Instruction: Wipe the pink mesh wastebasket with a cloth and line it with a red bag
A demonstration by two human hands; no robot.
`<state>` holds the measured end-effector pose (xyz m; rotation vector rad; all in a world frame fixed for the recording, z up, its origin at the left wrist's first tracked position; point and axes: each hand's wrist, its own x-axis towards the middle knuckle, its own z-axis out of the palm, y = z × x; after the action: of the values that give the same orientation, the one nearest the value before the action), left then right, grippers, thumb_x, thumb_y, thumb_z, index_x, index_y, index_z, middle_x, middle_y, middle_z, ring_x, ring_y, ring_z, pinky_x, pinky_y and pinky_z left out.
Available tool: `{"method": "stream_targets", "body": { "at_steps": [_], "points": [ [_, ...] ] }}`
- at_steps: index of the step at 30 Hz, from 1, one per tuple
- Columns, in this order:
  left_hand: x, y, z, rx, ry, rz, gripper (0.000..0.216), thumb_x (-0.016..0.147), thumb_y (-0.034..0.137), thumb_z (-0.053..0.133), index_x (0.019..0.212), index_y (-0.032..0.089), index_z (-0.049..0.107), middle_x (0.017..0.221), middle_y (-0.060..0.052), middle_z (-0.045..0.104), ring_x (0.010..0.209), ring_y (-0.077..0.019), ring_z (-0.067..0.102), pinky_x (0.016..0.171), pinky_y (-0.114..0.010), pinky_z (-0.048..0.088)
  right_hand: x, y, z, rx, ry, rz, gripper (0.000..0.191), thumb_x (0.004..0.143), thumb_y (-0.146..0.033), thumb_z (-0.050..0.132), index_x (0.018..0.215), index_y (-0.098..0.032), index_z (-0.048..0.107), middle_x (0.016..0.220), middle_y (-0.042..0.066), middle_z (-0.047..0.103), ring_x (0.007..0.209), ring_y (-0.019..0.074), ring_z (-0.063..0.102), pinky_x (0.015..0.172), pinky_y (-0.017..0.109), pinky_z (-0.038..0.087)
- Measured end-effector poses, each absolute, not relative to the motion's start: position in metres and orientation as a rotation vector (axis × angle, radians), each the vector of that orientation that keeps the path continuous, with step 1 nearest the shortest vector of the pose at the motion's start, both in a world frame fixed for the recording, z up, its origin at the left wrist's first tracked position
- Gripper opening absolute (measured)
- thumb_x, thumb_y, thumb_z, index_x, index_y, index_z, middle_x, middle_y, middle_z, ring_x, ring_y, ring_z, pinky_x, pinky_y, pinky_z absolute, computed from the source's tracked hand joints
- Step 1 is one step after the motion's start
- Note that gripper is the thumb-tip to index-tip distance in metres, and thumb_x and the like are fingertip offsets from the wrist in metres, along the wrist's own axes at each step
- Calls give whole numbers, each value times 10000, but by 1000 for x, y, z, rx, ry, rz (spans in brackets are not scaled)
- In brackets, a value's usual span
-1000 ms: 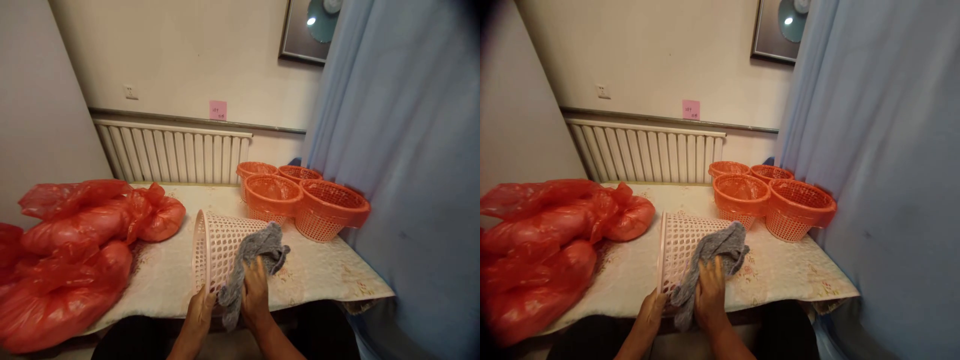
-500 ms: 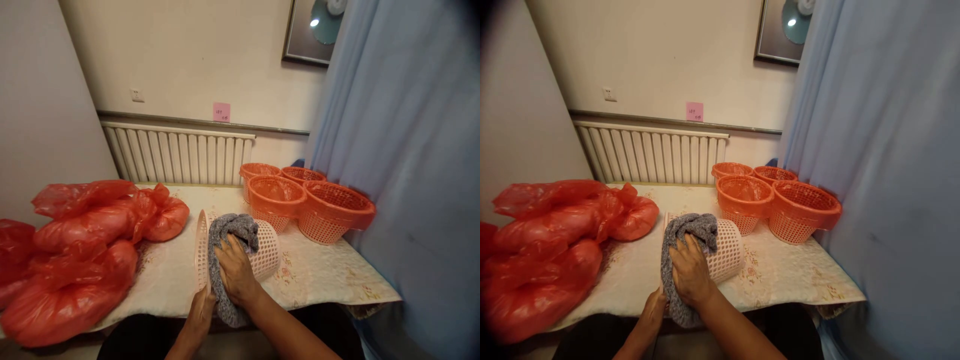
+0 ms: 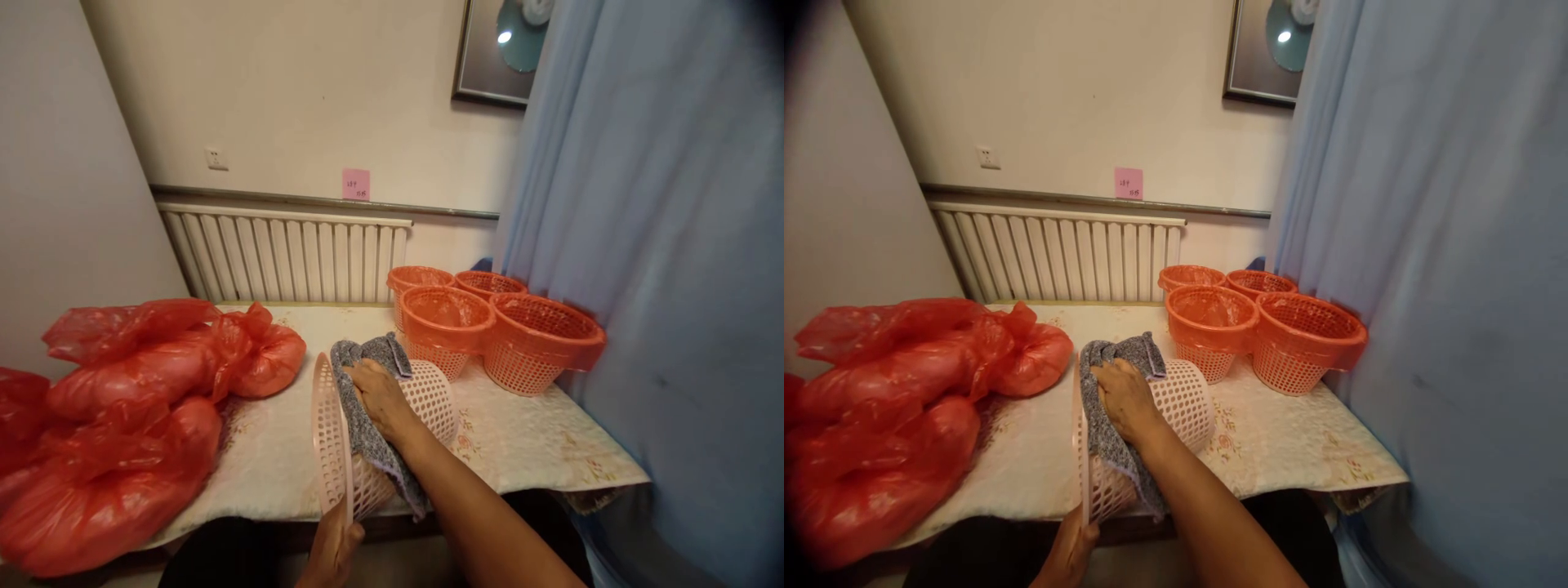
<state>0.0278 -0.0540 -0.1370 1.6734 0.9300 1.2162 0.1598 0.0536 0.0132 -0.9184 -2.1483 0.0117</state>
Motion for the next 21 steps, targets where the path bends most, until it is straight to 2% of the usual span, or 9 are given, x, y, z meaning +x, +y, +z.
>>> {"method": "stream_targets", "body": {
  "at_steps": [3,6,9,11,14,16,21],
  "points": [
    [29,-59,-136,1600,887,1167,670,769,700,518,1174,195,689,1251,-139,670,1221,-384,547,1093,-509,350,161,51,8,-926,-2096,-23,290,948,-139,426,1128,-242,629,983,22,655,988,182,554,987,352,411],
    [29,-60,-124,1413,888,1188,688,746,677,581,1225,186,652,1269,-140,659,1251,-377,526,1087,-500,367,162,43,1,-939,-2063,-42,337,951,-135,418,1205,-252,606,1027,27,660,1023,187,546,1028,373,386],
    [32,-51,-95,1214,899,1266,706,716,650,645,1244,181,628,1255,-131,668,1270,-362,514,1083,-465,386,163,37,-4,-964,-2040,-53,346,952,-160,427,1237,-254,599,1138,43,650,1123,209,517,1067,407,359],
    [40,-42,-69,1132,850,1361,700,742,647,621,1263,180,606,1247,-115,675,1284,-341,505,1107,-435,365,164,34,-6,-975,-2030,-51,355,950,-170,435,1258,-255,590,1199,49,637,1175,222,499,1087,429,343],
    [55,-29,-35,957,760,1359,647,827,587,563,1308,154,549,1230,-130,683,1242,-319,553,1091,-462,388,168,30,-10,-968,-2034,-33,379,943,-160,445,1288,-257,569,1214,46,636,1191,220,502,1107,441,326],
    [64,-25,-23,836,721,1282,626,831,528,599,1310,130,533,1190,-147,700,1170,-317,613,1061,-491,419,171,29,-12,-983,-2016,-35,386,934,-147,451,1288,-241,571,1233,53,630,1218,231,488,1101,447,338],
    [67,-24,-22,772,715,1213,593,798,499,656,1247,122,571,1147,-149,721,1093,-308,664,1002,-477,480,180,30,-16,-1024,-2000,-67,381,929,-152,460,1281,-226,585,1252,76,629,1232,239,494,1089,453,358]
  ]
}}
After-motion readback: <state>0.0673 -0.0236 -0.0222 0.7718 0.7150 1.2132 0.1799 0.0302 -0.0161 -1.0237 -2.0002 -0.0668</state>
